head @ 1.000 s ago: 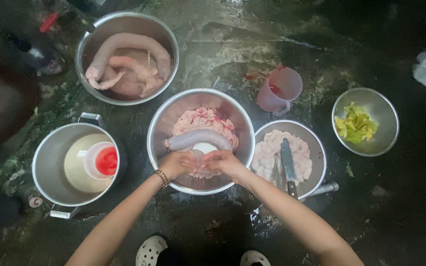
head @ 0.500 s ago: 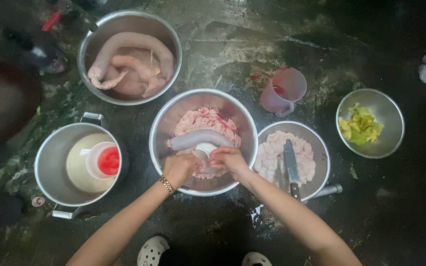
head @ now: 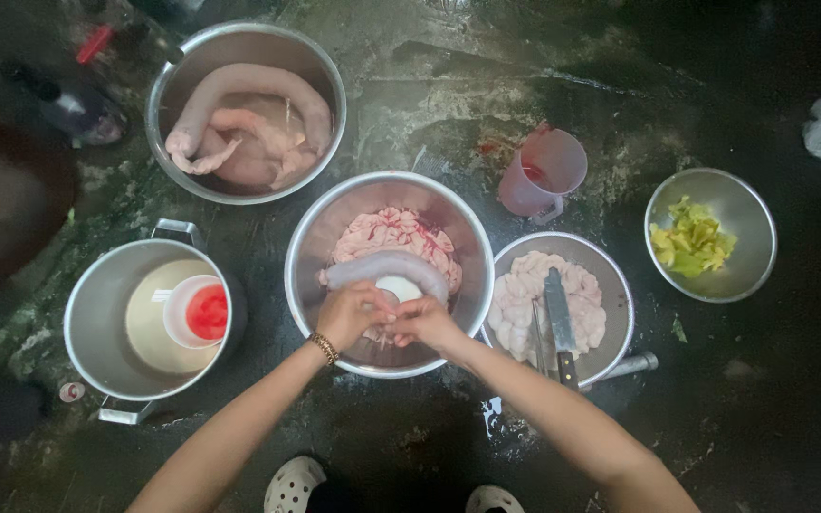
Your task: The person handles sausage casings, mixes ground meat with red seasoning liquid in a metal bowl, and stuffs the mixture into the casings by hand. They briefly walk across the yard, return, and take a strainer and scissors from a wall ledge.
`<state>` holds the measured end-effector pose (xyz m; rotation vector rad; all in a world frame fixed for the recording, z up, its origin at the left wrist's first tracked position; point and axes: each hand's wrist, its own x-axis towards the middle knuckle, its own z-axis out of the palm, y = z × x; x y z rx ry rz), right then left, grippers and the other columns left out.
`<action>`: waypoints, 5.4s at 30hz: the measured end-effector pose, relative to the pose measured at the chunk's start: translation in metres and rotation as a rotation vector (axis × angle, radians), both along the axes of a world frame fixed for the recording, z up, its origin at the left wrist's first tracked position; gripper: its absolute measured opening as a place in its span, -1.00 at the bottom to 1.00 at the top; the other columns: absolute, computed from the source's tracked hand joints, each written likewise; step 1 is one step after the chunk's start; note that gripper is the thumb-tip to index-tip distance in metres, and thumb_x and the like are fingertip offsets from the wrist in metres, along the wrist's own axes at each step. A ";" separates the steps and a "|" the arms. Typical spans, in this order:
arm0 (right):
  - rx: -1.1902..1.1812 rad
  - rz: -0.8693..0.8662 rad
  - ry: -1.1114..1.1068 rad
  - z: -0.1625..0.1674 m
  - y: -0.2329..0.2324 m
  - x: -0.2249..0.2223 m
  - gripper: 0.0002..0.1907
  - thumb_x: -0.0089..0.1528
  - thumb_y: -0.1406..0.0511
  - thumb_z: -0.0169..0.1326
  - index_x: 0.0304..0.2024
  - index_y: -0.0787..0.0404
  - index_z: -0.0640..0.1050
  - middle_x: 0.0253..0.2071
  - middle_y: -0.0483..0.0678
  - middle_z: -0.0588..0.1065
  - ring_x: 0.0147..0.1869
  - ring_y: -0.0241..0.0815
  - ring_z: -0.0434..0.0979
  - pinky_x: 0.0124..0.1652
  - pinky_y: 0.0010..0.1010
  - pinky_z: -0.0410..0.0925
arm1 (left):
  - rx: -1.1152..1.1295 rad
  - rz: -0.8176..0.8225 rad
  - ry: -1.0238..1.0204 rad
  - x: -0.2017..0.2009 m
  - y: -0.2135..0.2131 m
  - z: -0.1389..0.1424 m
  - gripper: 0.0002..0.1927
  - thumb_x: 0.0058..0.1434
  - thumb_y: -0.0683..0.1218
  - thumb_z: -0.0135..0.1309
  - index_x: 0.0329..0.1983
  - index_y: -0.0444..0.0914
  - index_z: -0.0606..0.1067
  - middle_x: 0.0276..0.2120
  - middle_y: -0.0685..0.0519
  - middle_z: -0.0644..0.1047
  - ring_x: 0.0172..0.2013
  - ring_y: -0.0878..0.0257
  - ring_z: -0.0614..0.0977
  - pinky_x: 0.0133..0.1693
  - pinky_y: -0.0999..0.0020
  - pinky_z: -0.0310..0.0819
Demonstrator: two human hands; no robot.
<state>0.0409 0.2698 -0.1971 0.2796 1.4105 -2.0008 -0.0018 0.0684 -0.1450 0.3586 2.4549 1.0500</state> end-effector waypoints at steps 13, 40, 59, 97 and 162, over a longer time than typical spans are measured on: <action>0.098 -0.027 -0.050 0.008 0.011 -0.015 -0.90 0.24 0.34 0.21 -0.23 0.26 0.65 -0.36 -0.11 0.62 -0.38 -0.38 0.56 -0.44 -0.54 0.46 | 0.770 -0.074 -0.439 -0.001 -0.006 -0.076 -0.64 0.19 -0.30 0.19 0.05 -0.26 0.47 -0.06 0.05 0.58 -0.03 0.29 0.62 0.04 0.35 0.56; 0.244 0.053 0.348 0.000 0.026 -0.018 -0.90 0.21 0.40 0.20 -0.23 0.24 0.68 -0.32 -0.11 0.65 -0.30 -0.39 0.61 -0.35 -0.57 0.49 | 0.534 0.074 -0.439 0.008 -0.006 -0.075 -0.72 0.24 -0.03 0.21 -0.13 -0.33 0.68 -0.27 0.09 0.70 -0.24 0.39 0.65 -0.16 0.50 0.54; -0.082 0.134 0.058 0.016 0.033 -0.016 -0.88 0.26 0.28 0.21 -0.18 0.15 0.65 -0.30 -0.18 0.62 -0.22 -0.37 0.62 -0.25 -0.52 0.52 | 0.535 0.017 -1.019 -0.003 -0.012 -0.022 -0.70 0.32 0.05 0.12 -0.02 -0.22 0.59 -0.53 0.26 0.42 -0.67 0.55 0.23 -0.65 0.61 -0.02; 0.791 -0.023 1.087 0.072 0.009 0.007 -0.85 0.18 0.39 0.15 -0.19 0.15 0.61 -0.23 -0.07 0.50 -0.21 -0.01 0.59 -0.26 -0.26 0.43 | 0.755 0.548 -0.947 0.031 -0.001 -0.043 -0.75 0.31 0.03 0.21 -0.04 -0.16 0.57 -0.57 0.28 0.40 -0.70 0.54 0.27 -0.71 0.63 -0.06; 0.224 -0.180 0.281 -0.006 0.006 0.008 -0.95 0.29 0.40 0.09 -0.28 0.26 0.53 -0.16 -0.05 0.63 -0.24 -0.33 0.58 -0.26 -0.51 0.48 | 0.041 0.025 -0.204 -0.001 -0.033 -0.025 -0.79 0.35 -0.02 0.02 -0.06 -0.17 0.58 -0.27 -0.07 0.62 -0.28 0.11 0.65 -0.24 0.21 0.52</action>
